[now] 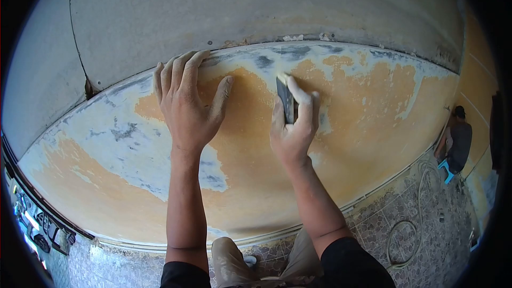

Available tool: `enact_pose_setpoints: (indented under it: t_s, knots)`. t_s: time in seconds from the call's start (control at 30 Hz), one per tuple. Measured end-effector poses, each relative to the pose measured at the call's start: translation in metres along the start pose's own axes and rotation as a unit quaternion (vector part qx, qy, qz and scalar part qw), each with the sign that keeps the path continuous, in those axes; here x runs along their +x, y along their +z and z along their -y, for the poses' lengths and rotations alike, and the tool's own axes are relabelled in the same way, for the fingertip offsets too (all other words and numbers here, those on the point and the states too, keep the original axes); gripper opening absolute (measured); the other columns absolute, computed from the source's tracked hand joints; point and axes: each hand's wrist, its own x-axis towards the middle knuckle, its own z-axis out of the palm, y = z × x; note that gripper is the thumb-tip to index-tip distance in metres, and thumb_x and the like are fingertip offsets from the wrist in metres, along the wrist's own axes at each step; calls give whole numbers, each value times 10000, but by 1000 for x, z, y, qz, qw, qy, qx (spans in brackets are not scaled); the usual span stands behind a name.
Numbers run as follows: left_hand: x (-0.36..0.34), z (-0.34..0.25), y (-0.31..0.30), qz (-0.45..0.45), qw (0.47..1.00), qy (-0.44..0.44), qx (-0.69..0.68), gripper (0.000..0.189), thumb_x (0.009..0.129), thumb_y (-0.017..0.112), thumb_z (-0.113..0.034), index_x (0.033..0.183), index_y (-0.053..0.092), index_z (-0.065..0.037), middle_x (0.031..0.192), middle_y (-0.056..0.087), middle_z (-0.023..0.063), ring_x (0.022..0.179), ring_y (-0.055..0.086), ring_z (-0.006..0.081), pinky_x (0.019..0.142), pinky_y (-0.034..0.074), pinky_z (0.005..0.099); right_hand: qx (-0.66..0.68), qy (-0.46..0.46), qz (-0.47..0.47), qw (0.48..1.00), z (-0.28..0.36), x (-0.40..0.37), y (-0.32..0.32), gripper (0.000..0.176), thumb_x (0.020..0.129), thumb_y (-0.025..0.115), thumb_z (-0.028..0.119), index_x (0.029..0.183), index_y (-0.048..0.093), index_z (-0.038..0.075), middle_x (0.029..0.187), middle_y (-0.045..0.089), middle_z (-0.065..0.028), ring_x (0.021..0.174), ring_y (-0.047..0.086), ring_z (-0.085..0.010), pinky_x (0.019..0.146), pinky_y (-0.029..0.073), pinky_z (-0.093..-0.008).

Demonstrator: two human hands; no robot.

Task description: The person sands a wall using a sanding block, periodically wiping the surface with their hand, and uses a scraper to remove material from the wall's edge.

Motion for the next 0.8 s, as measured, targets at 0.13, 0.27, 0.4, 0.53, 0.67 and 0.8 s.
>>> enact_pose_setpoints:
  t_s: [0.13,0.27,0.4,0.53,0.67,0.8]
  knots:
    - [0,0,3,-8,1000,-9,2,531,922,843,-334,1374,680,-109,1343,696,92,1336,599,323,1305,289,575,45,-4,-25,999,-9,72,21,501,920,756,-69,1409,669,0,1088,691,-134,910,624,-321,799,508,-434]
    - [-1,3,2,-7,1000,1,8,526,922,842,-335,1370,682,-111,1339,694,93,1324,597,325,1304,293,568,18,-7,-17,1000,-8,26,8,505,917,760,-67,1407,666,6,1099,685,-136,906,619,-321,810,511,-438]
    - [1,3,5,-16,1000,4,3,531,922,841,-338,1375,683,-111,1342,695,94,1327,596,324,1305,294,563,31,1,7,999,-6,-31,-8,496,914,757,-72,1395,668,7,1107,683,-140,909,617,-318,821,513,-442]
    - [-1,1,4,-16,1000,-10,-2,517,926,844,-339,1370,700,-118,1354,702,90,1339,599,325,1309,294,563,56,33,-18,998,-11,46,18,497,911,752,-81,1393,668,4,1099,682,-137,901,612,-315,817,511,-444]
    - [-1,1,3,-13,1000,-10,-2,492,933,845,-333,1360,717,-123,1364,710,89,1348,601,329,1310,297,562,40,6,-25,999,-6,54,19,505,902,748,-98,1391,667,-1,1071,679,-139,892,611,-311,811,510,-439]
    - [0,0,1,-14,1000,-14,-6,491,936,841,-324,1366,714,-125,1361,711,89,1351,601,327,1312,295,561,14,-4,2,1000,9,-23,-4,522,899,747,-112,1406,661,-16,1101,701,-141,884,610,-305,806,516,-422]
